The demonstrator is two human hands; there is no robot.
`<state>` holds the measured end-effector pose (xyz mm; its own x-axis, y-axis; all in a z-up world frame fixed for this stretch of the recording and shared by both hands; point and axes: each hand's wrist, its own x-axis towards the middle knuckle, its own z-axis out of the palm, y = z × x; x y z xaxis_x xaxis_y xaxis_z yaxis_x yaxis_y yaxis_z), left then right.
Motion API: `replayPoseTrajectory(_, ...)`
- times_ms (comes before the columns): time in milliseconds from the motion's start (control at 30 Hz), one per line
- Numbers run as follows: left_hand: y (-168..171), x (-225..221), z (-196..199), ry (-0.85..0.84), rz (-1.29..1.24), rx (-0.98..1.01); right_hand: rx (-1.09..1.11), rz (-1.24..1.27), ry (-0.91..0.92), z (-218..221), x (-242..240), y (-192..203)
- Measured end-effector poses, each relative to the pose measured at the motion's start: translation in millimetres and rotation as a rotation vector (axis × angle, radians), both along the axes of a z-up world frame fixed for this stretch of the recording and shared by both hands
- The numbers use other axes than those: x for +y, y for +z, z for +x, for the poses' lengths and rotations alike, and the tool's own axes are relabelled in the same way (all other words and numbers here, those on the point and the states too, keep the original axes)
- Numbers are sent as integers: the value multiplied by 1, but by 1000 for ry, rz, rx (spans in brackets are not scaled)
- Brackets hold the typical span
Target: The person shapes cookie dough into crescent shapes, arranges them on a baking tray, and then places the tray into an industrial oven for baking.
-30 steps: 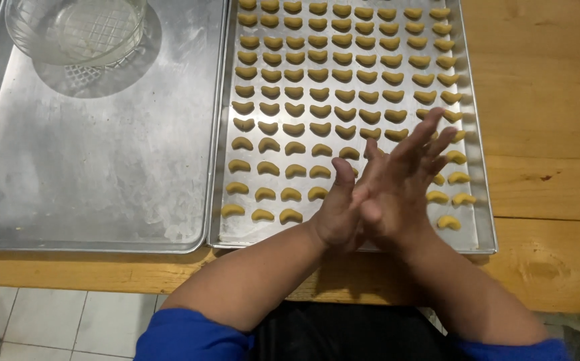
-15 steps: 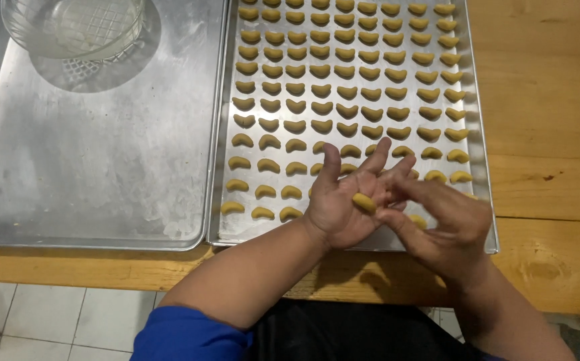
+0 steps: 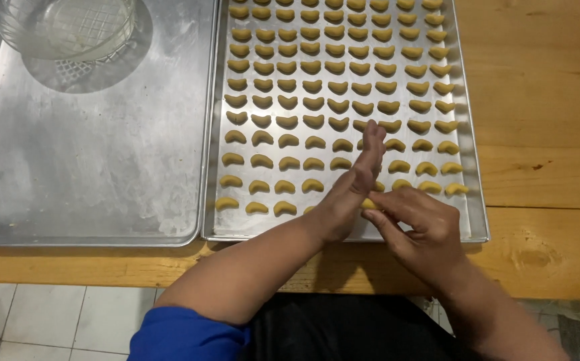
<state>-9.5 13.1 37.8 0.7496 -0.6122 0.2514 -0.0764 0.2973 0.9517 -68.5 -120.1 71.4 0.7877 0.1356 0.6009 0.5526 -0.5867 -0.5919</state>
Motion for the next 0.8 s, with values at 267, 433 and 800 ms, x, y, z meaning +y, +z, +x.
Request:
replayPoseTrajectory(267, -24, 8, -17, 157, 141, 3, 126, 97, -12, 2, 4, -32)
replayPoseTrajectory(433, -14, 37, -10, 133, 42, 89, 272, 139, 4, 6, -11, -56)
replayPoseTrajectory(800, -18, 66, 14, 337, -147, 429, 368, -374, -129, 15, -12, -89)
